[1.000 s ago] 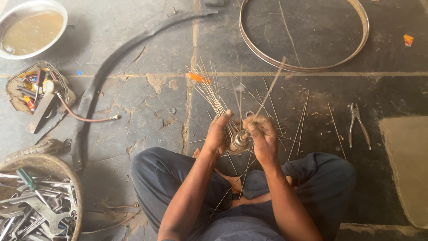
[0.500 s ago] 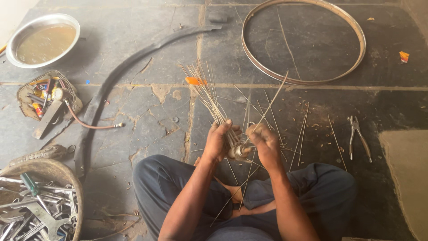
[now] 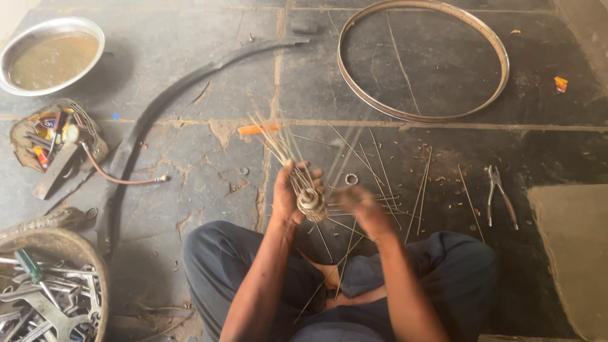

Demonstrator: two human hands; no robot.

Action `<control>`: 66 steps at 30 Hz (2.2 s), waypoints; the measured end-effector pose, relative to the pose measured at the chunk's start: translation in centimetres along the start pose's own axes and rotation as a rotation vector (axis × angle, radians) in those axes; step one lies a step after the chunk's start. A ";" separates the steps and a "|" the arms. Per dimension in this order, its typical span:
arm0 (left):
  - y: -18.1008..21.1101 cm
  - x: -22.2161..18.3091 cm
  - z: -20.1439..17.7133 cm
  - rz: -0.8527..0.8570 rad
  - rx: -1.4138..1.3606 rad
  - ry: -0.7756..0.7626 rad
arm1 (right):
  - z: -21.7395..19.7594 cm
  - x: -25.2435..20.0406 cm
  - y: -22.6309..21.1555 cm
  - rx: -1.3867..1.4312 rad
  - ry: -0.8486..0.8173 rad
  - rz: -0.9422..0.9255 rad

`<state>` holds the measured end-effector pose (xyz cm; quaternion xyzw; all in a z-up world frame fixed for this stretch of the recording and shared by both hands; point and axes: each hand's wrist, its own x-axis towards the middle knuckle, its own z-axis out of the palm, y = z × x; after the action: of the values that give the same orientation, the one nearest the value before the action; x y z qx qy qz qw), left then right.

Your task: The person inserts metal spokes into the holes of a bicycle wheel hub by hand, threading them through the flange and pulling them into position.

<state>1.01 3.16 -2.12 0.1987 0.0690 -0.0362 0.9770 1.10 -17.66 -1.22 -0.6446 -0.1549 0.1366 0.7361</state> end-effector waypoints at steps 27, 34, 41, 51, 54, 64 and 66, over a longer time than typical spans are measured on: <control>-0.5 -0.9 -0.7 -0.293 0.149 -0.099 | 1.5 -1.1 1.7 0.473 0.125 -0.157; 0.7 0.0 -1.5 -0.197 0.103 -0.064 | 1.6 -2.5 -3.0 -0.131 0.105 -0.348; 1.1 0.1 -2.7 -0.132 0.093 -0.033 | 3.1 -2.3 -2.7 -0.155 0.035 -0.417; 0.3 0.9 -3.5 0.003 0.209 0.016 | 2.7 -0.7 -0.7 0.240 0.162 -0.036; 0.0 0.9 -3.4 0.005 0.301 0.015 | 2.6 -0.7 0.5 0.265 0.163 0.022; 0.1 2.0 -4.4 0.077 0.285 0.181 | 2.1 -1.5 -2.8 -0.206 -0.065 -0.429; 0.3 2.6 -5.3 0.082 0.213 0.206 | 2.3 -1.6 -3.4 -0.389 -0.054 -0.503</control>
<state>2.99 5.41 -7.19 0.3064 0.1563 0.0170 0.9388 -1.29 -16.62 2.37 -0.7110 -0.3522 -0.0647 0.6052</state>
